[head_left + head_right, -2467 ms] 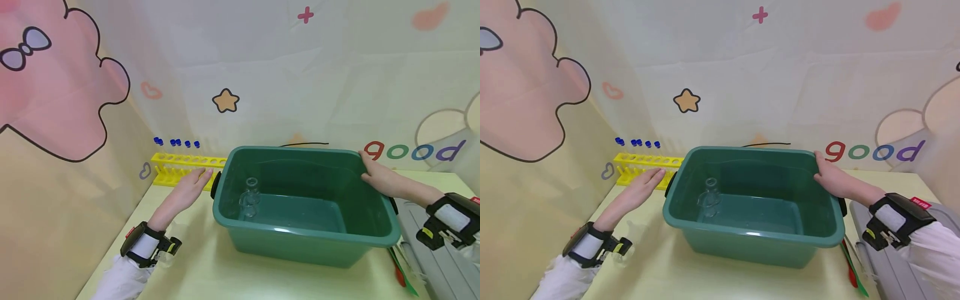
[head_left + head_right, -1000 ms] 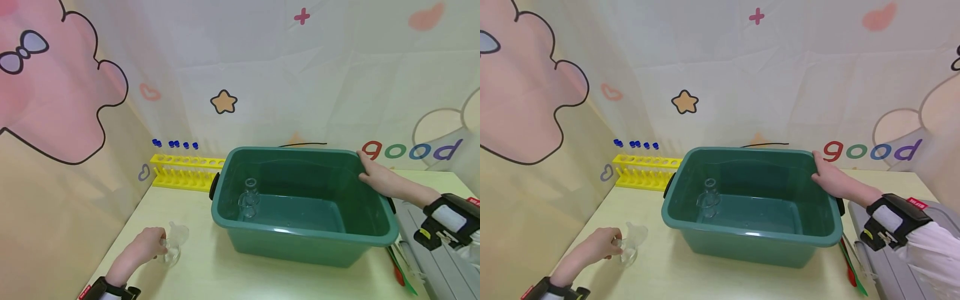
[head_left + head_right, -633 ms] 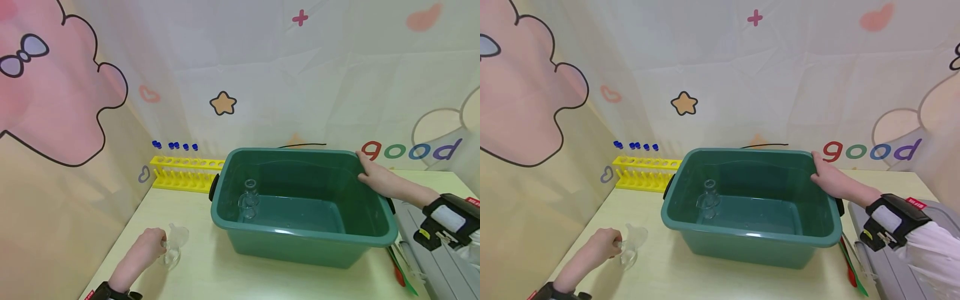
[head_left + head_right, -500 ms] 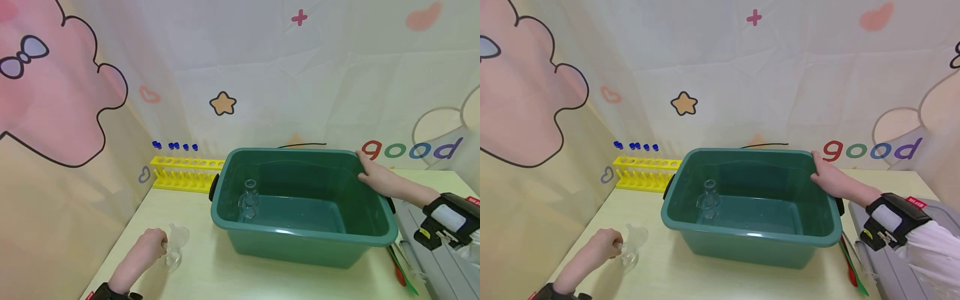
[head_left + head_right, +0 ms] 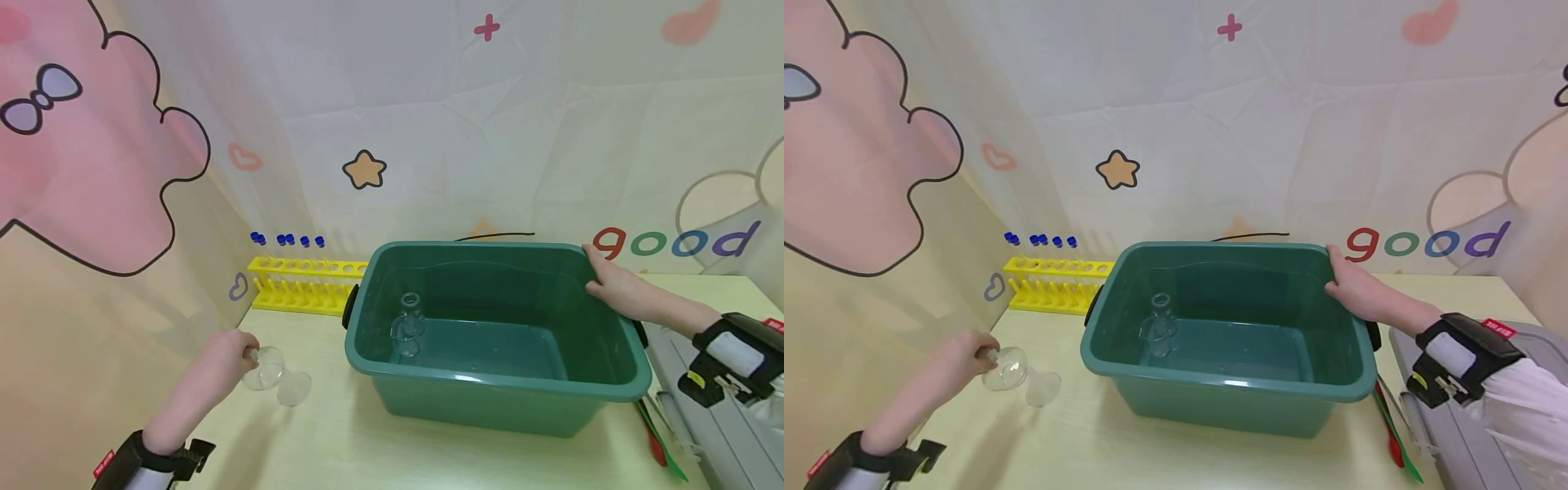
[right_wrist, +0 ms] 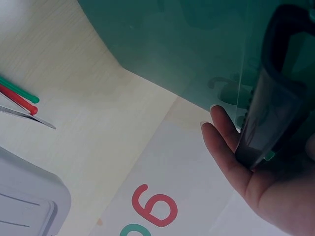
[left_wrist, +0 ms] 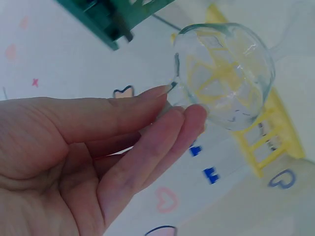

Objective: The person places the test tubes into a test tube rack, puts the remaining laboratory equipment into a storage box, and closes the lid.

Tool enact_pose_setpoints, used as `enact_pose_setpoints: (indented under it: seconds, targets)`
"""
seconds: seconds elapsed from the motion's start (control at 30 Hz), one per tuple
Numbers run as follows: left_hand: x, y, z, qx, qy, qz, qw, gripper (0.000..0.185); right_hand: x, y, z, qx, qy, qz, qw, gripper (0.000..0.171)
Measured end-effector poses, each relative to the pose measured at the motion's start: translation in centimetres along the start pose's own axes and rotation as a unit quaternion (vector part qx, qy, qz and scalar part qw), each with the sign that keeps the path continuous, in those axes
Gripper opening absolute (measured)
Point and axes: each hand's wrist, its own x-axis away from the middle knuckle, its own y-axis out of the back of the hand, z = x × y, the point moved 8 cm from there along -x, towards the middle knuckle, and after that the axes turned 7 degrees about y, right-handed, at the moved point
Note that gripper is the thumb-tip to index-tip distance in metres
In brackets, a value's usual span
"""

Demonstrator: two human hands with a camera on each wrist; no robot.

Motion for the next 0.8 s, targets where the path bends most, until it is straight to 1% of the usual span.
enact_pose_setpoints:
  seconds: [0.07, 0.17, 0.3, 0.33, 0.43, 0.5, 0.6, 0.7, 0.8]
  targets:
    - [-0.4, 1.4, -0.7, 0.002, -0.004, -0.008, 1.0000, 0.011, 0.0, 0.0, 0.0, -0.001, -0.002, 0.001, 1.000, 0.064]
    - [-1.0, 3.5, -2.3, -0.001, -0.020, -0.025, 0.9995, 0.012, 0.0, 0.0, 0.0, -0.001, -0.001, 0.000, 1.000, 0.064]
    - [-1.8, 6.0, -5.1, -0.009, -0.055, -0.056, 0.9969, 0.011, 0.1, -0.1, 0.0, -0.006, 0.004, -0.001, 1.000, 0.064]
    - [-1.9, 6.5, -5.8, -0.013, -0.064, -0.061, 0.9960, 0.010, 0.1, -0.1, 0.0, -0.007, 0.006, 0.000, 1.000, 0.065]
    - [-2.4, 7.4, -8.2, -0.022, -0.083, -0.060, 0.9945, 0.008, 0.1, -0.1, 0.0, -0.011, 0.010, 0.000, 1.000, 0.065]
    - [-2.7, 7.6, -9.7, -0.027, -0.091, -0.051, 0.9942, 0.007, 0.1, -0.1, 0.0, -0.010, 0.010, 0.000, 1.000, 0.065]
    - [-3.4, 7.2, -12.0, -0.029, -0.098, -0.037, 0.9941, 0.010, 0.1, 0.0, -0.1, -0.008, 0.005, 0.002, 1.000, 0.065]
    - [-4.2, 6.5, -14.1, -0.040, -0.095, -0.022, 0.9945, 0.011, 0.1, 0.0, 0.0, -0.005, 0.001, 0.003, 1.000, 0.064]
    - [-5.0, 5.4, -16.1, -0.040, -0.097, 0.001, 0.9945, 0.013, 0.1, 0.0, 0.0, -0.007, 0.003, 0.002, 1.000, 0.064]
